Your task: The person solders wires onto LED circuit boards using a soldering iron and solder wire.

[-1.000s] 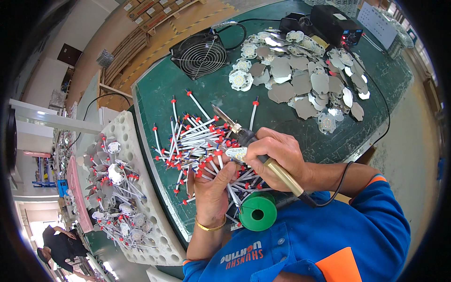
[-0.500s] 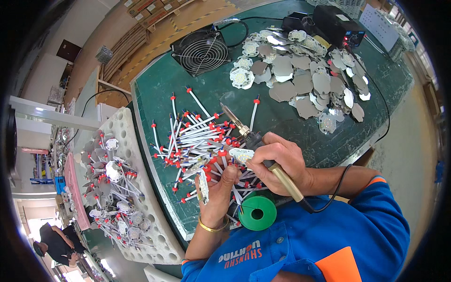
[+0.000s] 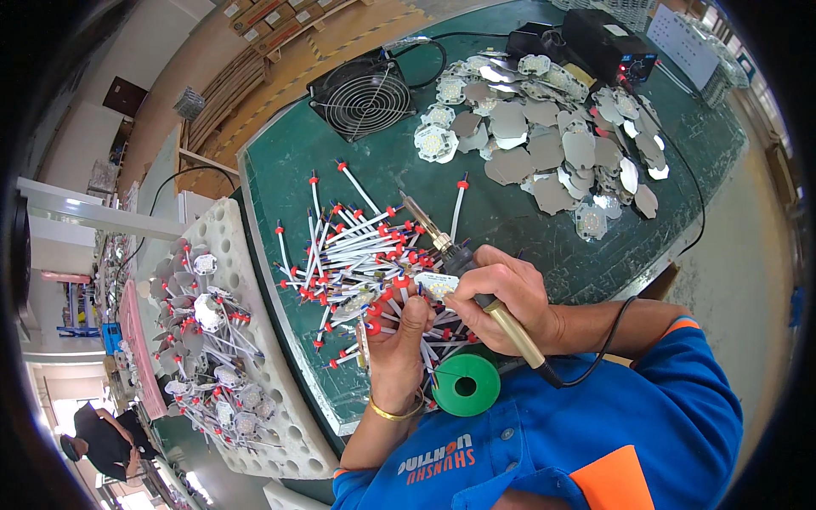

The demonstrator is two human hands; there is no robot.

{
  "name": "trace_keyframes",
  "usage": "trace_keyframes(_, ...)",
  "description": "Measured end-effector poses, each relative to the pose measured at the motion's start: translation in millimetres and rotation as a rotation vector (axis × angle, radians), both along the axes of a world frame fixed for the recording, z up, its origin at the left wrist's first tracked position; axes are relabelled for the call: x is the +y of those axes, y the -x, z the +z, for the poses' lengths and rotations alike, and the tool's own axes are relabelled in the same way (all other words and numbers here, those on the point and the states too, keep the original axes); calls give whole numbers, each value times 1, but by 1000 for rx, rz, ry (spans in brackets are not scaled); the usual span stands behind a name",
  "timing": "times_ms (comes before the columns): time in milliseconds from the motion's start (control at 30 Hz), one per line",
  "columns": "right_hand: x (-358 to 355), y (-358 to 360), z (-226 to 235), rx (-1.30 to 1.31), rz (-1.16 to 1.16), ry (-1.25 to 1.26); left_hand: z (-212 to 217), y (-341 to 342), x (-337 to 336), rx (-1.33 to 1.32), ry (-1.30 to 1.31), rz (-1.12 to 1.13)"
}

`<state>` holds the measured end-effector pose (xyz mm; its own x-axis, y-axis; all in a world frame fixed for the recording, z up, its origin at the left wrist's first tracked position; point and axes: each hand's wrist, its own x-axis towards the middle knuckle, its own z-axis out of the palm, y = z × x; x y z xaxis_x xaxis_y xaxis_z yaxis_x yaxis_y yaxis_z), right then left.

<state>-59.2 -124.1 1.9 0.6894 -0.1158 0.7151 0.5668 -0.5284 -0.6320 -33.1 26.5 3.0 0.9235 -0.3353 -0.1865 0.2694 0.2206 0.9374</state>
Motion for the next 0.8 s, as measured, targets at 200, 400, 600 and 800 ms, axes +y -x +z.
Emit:
trace_keyframes(200, 1, 2, 0, -31, 5, 8, 6, 2, -3, 12, -18, 86)
trace_keyframes(400, -4, 8, -3, -17, 116, 18, 17, -3, 9, -57, -133, 126)
trace_keyframes(600, -25, 24, -6, -98, 233, 28, 31, 3, 36, -155, -293, 117)
trace_keyframes(800, -48, 34, 22, -125, 552, 27, 26, 20, 37, -293, -436, -64)
